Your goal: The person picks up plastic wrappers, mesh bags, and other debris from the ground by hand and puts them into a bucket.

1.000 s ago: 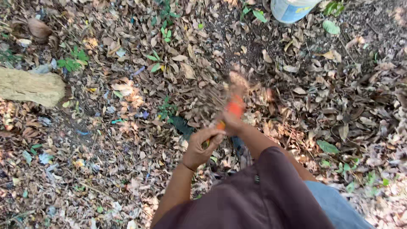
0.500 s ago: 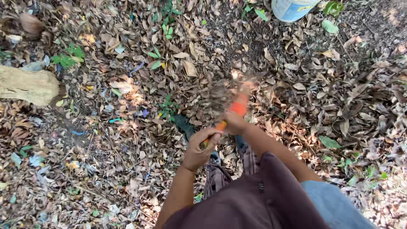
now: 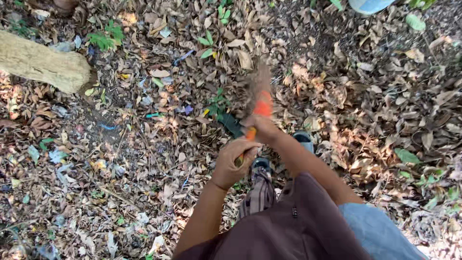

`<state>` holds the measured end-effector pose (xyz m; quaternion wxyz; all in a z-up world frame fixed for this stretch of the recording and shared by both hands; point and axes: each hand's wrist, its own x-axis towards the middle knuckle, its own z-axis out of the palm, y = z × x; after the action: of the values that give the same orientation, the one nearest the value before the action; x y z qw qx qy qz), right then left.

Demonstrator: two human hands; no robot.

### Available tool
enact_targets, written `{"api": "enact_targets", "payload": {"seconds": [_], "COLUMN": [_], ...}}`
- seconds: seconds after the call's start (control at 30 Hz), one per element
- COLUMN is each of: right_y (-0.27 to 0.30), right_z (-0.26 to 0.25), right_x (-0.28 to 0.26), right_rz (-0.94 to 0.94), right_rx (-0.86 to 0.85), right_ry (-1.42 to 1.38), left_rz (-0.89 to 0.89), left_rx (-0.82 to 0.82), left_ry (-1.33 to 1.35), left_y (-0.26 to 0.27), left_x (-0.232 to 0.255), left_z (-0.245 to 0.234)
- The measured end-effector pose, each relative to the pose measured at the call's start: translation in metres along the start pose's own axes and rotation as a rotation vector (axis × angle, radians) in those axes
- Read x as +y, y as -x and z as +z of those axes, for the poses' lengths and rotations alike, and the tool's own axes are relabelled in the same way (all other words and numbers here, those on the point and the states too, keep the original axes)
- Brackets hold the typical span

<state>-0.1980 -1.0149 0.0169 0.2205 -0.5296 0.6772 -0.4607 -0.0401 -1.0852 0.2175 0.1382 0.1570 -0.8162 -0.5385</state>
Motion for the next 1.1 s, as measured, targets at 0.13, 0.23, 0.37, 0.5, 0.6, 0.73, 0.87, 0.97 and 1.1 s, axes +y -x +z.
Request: {"api": "enact_targets", "payload": {"seconds": [0.13, 0.23, 0.37, 0.5, 0.6, 0.73, 0.87, 0.97, 1.1], "right_y": [0.051, 0.055, -0.021, -0.046, 0.003, 0.035, -0.006, -0.045, -0.063], "right_z": [-0.023, -0.022, 0.032, 0.050, 0.018, -0.005, 0.013, 0.044, 0.067], "right_x": [-0.030, -0.078, -0.094, -0.036, -0.018, -0.090, -0.151, -0.114, 0.008], "right_rz": [0.187, -0.008, -0.154, -0.017, 0.140, 0.103, -0.141, -0.129, -0.010], "right_rx": [-0.178, 0.076, 0.259, 0.097, -0.139, 0.161, 0.411, 0.351, -0.011], "right_ry": [0.229, 0.130, 0.133, 0.080, 0.192, 0.219, 0.189, 0.011, -0.199], "left_rz": [-0.456, 0.046, 0.109, 0.128, -0.068, -0.378, 0.109, 0.237, -0.017], "left_rx": [-0.115, -0.047, 0.043, -0.028, -0.027, 0.034, 0.095, 0.047, -0.237], "left_ry": [0.406, 0.151, -0.046, -0.235, 0.160, 0.574, 0.375, 0.026, -0.290], "left_y": [0.043, 0.058, 0.059, 0.016, 0.032, 0.059, 0.077, 0.060, -0.009], "left_x": [-0.010, 0.018, 0.052, -0.004, -0.023, 0.008, 0.076, 0.074, -0.017], "left_z": [-0.010, -0.046, -0.096, -0.056, -0.039, -0.071, -0.104, -0.095, -0.037]}}
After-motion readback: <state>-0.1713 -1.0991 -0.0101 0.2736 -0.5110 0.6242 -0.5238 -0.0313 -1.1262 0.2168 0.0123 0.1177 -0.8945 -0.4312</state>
